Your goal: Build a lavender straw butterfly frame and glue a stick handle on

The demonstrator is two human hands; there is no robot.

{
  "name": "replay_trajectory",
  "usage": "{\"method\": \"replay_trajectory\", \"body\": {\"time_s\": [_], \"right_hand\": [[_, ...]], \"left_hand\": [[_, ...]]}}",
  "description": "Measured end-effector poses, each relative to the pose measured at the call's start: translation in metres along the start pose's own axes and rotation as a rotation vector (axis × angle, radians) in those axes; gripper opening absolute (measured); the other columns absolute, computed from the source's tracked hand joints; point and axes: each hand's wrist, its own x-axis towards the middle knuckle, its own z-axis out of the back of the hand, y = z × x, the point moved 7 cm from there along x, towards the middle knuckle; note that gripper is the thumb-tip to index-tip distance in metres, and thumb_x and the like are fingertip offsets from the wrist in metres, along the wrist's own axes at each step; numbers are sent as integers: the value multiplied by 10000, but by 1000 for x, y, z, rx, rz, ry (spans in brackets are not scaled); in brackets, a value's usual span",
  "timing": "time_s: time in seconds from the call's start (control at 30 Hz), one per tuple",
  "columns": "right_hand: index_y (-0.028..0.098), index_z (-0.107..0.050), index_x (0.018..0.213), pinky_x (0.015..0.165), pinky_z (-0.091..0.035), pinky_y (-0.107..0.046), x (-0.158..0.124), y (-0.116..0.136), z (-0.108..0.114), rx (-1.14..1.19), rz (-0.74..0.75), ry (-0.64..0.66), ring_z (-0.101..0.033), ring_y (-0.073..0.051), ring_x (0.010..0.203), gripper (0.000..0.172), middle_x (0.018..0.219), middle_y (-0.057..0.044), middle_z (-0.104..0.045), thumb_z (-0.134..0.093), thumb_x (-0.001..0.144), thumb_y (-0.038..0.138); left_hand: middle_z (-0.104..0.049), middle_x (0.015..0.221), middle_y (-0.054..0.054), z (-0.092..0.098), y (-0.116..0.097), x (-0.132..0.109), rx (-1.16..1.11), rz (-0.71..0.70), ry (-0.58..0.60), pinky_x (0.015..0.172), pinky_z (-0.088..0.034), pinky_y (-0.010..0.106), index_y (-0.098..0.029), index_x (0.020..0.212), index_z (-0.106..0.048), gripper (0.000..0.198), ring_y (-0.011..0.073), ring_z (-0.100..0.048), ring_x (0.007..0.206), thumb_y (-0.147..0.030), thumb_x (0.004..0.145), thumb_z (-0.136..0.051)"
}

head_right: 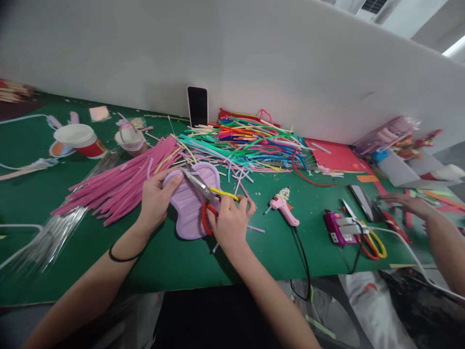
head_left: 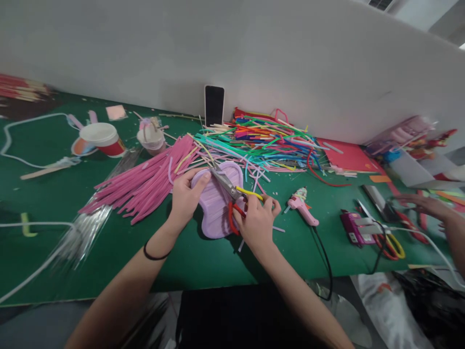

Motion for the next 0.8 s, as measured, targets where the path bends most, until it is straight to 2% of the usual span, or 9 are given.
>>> {"method": "replay_trajectory", "body": {"time_s": [0.17,0.33,0.47,0.7,0.8], "right_hand": [[166,-638,1047,1007,-227,-514,1,2,2,17,22,-31,-483,-357,1078,330,976,-126,-734,-515,949,457],[167,-645,1014,974,-251,-511,3,2,1,31,44,-21,-516,-341,1010,375,911,-124,-743,-515,937,510],[189,-655,976,1015,-230,-513,5,-1,-2,67,74,16,-546,-311,992,342,860,-92,-756,-514,955,500],[169,-676,1029,1008,-217,-499,9,-5,-2,50,91,26,-574,-316,1028,328,850,-92,-770,-574,945,469],[179,-673,965,1004,-222,-466,9,-5,-4,61,109,13,-605,-276,945,263,799,-65,-767,-601,938,430]], "left_hand": [[-773,989,50,1,2,2,14,-8,2,886,-525,335,-187,967,-780,311,244,-692,955,-447,806,-727],[-773,961,47,0,5,3,-31,13,24,829,-526,318,-193,949,-784,295,232,-690,905,-446,806,-733],[-770,965,53,0,6,2,-22,13,22,831,-526,321,-188,952,-780,309,237,-687,913,-453,801,-731],[-770,967,51,-1,11,3,-62,28,7,816,-525,303,-184,952,-782,281,221,-688,901,-414,795,-742],[-772,971,51,-1,12,3,-69,28,5,813,-525,299,-182,965,-782,281,215,-690,892,-405,797,-742]]}}
